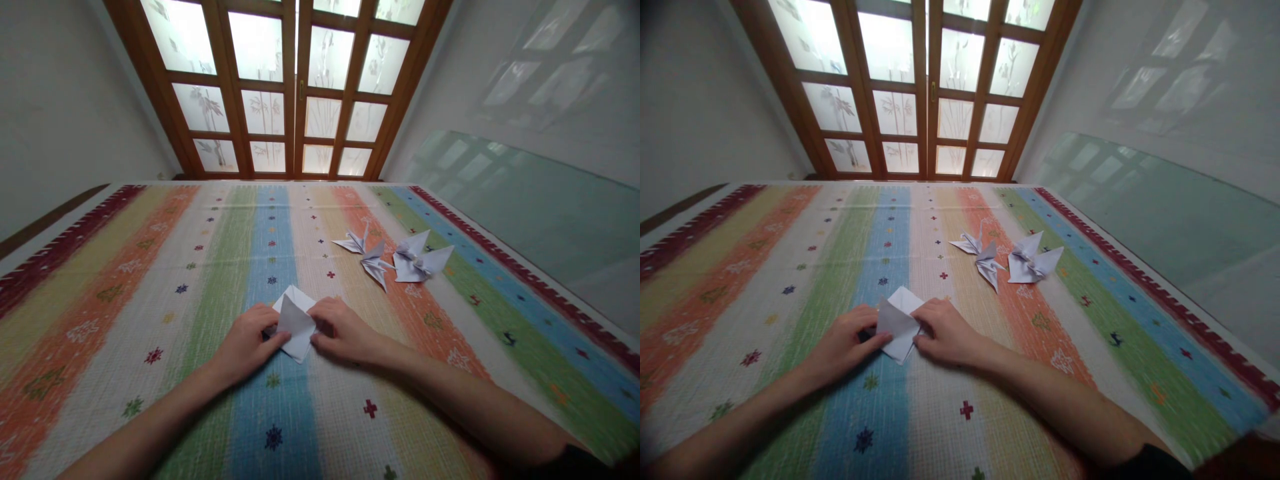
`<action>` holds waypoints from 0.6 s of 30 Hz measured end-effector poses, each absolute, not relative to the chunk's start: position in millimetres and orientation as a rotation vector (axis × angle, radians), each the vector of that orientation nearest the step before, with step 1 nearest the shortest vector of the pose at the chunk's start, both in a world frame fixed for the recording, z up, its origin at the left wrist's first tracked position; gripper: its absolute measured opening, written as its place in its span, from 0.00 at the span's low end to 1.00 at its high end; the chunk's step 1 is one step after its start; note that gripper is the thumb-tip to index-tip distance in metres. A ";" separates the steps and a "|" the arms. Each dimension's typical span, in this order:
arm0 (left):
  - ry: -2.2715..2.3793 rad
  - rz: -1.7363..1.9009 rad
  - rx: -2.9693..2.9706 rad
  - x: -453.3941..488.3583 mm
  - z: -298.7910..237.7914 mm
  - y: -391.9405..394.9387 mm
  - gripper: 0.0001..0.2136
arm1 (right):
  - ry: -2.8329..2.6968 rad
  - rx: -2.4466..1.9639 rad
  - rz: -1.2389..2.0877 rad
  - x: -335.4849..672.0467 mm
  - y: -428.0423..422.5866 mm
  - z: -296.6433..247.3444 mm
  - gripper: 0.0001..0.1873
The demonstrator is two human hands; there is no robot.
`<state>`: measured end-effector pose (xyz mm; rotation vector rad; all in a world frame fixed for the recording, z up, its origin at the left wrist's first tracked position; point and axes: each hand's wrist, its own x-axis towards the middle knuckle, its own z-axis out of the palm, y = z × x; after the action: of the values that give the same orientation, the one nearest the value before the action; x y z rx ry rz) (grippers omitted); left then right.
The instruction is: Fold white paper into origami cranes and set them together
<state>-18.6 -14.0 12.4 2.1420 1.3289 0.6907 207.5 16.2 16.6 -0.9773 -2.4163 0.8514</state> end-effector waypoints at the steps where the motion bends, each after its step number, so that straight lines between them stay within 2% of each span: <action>1: 1.353 0.671 2.109 -18.2 12.2 -13.1 0.10 | -2.392 -1.030 0.864 205.9 15.9 17.1 0.09; 4: 1.423 0.637 2.010 -16.7 11.2 -10.0 0.09 | -2.272 -1.170 0.886 200.4 15.0 17.1 0.06; 8: 1.373 0.632 1.983 -13.9 9.4 -5.7 0.10 | -2.204 -1.274 0.850 193.6 14.2 12.3 0.09; 13: 1.366 0.622 1.950 -15.6 8.4 -8.4 0.06 | -2.242 -1.179 0.840 195.6 12.5 2.9 0.05; 16: 1.376 0.632 1.890 -21.8 8.1 -12.3 0.17 | -2.261 -1.189 0.792 198.4 10.3 1.6 0.06; 18: 1.343 0.645 1.915 -27.4 6.5 -14.2 0.20 | -2.288 -1.182 0.786 200.0 8.9 2.2 0.05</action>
<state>-27.4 -14.2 6.5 1.9155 1.3431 0.6448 200.0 8.9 2.2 -1.1817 -2.2879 0.7860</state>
